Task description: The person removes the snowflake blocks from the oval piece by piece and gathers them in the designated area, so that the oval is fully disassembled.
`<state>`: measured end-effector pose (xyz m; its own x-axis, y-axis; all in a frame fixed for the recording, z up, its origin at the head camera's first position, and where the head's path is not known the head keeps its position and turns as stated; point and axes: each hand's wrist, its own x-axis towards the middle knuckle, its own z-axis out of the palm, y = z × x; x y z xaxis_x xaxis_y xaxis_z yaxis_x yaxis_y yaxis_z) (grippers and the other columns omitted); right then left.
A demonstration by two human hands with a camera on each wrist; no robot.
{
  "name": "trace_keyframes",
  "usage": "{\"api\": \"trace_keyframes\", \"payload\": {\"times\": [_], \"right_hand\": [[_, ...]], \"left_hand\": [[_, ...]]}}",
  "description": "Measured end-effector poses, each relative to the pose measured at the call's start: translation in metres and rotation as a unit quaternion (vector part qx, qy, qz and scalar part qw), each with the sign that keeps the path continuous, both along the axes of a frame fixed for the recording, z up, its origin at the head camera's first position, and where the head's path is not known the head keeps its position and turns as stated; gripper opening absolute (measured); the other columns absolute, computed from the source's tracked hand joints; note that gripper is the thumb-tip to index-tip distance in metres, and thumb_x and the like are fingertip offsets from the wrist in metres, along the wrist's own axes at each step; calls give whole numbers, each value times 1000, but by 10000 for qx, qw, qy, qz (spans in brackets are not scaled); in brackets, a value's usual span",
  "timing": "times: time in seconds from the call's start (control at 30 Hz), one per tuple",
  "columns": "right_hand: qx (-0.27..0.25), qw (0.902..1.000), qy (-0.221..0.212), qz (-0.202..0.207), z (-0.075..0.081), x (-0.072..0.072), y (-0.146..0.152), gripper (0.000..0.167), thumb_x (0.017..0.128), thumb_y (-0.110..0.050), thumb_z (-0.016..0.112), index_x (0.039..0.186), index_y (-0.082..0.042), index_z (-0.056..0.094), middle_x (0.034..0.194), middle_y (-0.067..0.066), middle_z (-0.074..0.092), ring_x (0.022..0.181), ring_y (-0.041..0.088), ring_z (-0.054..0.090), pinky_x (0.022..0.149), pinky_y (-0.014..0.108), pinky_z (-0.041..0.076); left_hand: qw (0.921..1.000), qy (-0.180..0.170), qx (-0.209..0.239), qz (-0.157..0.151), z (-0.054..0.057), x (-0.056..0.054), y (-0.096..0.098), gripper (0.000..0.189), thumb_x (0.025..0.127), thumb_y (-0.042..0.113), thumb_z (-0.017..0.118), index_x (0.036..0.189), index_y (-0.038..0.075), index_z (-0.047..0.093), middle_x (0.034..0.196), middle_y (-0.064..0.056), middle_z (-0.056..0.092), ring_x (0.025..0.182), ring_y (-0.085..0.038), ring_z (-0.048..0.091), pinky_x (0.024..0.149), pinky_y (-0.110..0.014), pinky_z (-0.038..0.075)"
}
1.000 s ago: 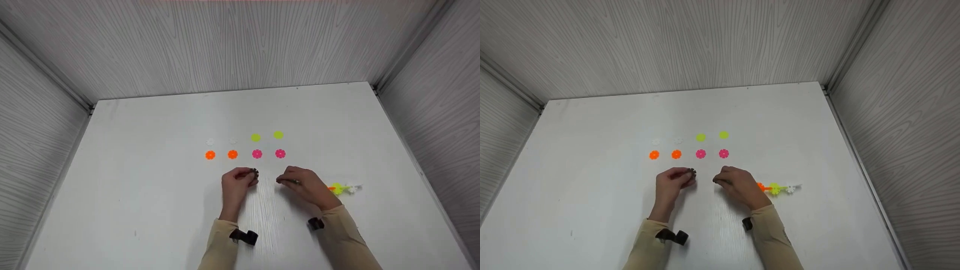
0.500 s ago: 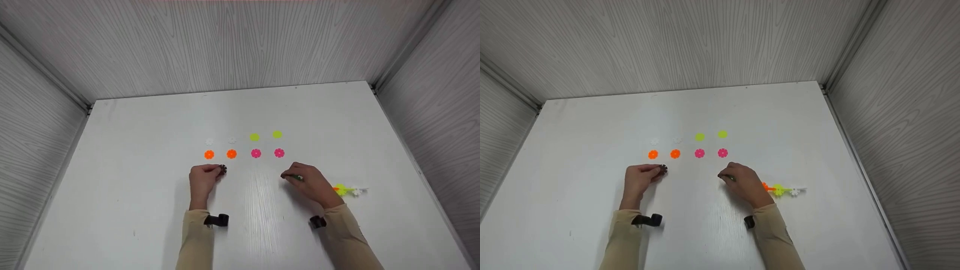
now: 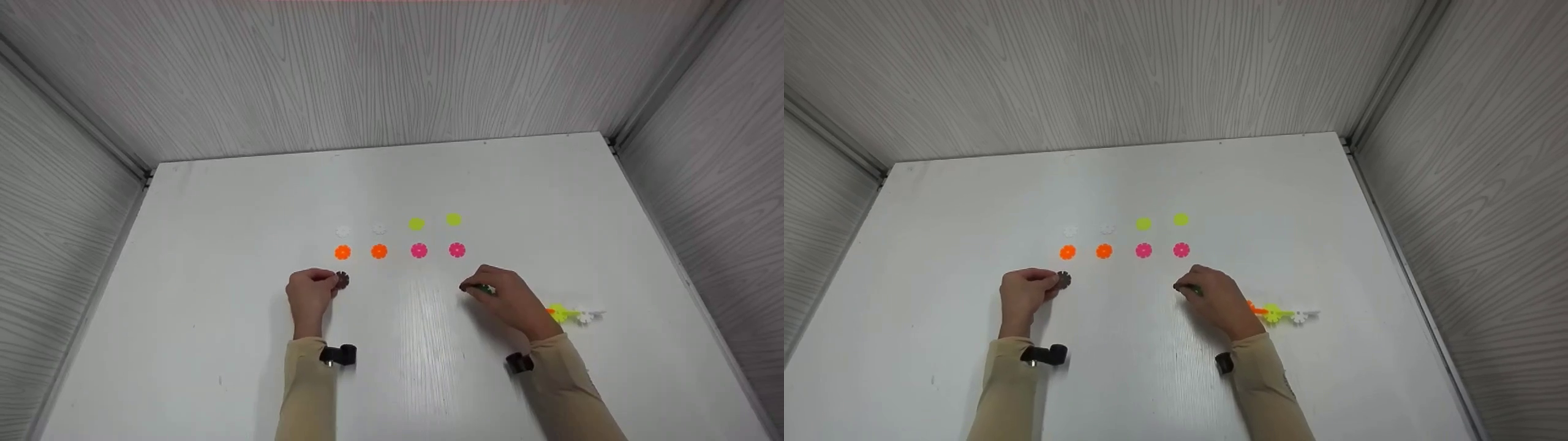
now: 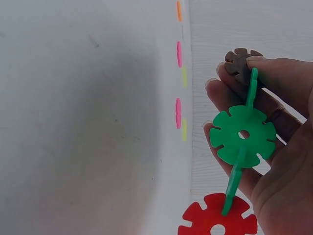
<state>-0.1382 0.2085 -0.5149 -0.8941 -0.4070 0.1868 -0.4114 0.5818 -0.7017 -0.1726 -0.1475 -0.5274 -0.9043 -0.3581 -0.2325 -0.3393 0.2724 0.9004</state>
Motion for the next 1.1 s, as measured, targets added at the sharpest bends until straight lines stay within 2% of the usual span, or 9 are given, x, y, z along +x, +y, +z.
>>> {"api": "trace_keyframes", "payload": {"times": [0.17,0.43,0.53,0.7,0.83,0.9,0.97,1.03,1.1], "right_hand": [[-4,10000,11,22,-1,0,0,13,94,-11,68,105,-11,76,90,-11,63,83,9,57,78,32,52],[-88,10000,-17,7,-1,0,-1,14,92,-7,69,104,-11,76,90,-11,63,84,10,58,78,31,52],[-81,10000,-1,18,0,1,-1,15,91,-6,70,104,-10,76,89,-11,63,84,10,58,78,32,52],[-110,9999,75,52,-1,0,-2,15,91,-5,70,103,-10,76,90,-9,64,85,10,58,79,33,52],[-181,9998,-101,-23,0,1,-2,14,91,-6,70,103,-13,74,93,-6,67,88,10,60,81,33,53],[-209,9993,-285,-133,1,2,-3,12,92,-8,70,101,-16,70,94,-5,69,89,9,61,81,33,52],[-245,9987,-384,-242,1,2,-4,12,92,-9,71,98,-18,66,95,-4,70,89,8,62,80,33,52],[-249,9987,-332,-307,3,2,-6,13,91,-8,71,95,-19,64,94,-4,71,88,8,62,77,33,52],[-238,9990,-205,-313,4,3,-8,15,90,-6,72,94,-20,66,93,-6,71,87,8,61,77,33,52]], "left_hand": [[9990,-123,-438,-41,0,-1,1,6,86,3,72,89,-2,73,84,-14,68,68,-20,66,62,-25,56],[9999,-15,-118,-92,-2,-2,3,7,86,-3,71,93,-6,71,90,-18,68,75,-23,68,66,-25,58],[9997,12,-220,-126,-1,-2,3,9,86,-2,71,94,-6,70,90,-18,67,75,-23,68,66,-25,58],[9971,22,-747,-160,3,-1,3,14,87,5,73,97,-5,71,89,-16,68,73,-24,66,67,-32,57],[9916,318,-1238,-201,6,2,8,16,88,13,72,94,-2,73,86,-14,68,78,-25,63,70,-36,54],[9896,627,-1259,-303,8,5,14,16,89,14,71,94,-1,74,87,-12,68,80,-25,62,71,-36,53],[9872,961,-1155,-532,11,8,24,16,90,15,70,97,0,73,88,-10,68,82,-24,62,72,-35,53],[9843,1211,-908,-904,13,11,36,17,91,14,70,101,0,73,91,-8,67,83,-22,62,72,-33,55],[9799,1311,-659,-1349,15,17,49,20,92,16,69,106,1,72,93,-5,67,85,-21,61,71,-31,56]]}}
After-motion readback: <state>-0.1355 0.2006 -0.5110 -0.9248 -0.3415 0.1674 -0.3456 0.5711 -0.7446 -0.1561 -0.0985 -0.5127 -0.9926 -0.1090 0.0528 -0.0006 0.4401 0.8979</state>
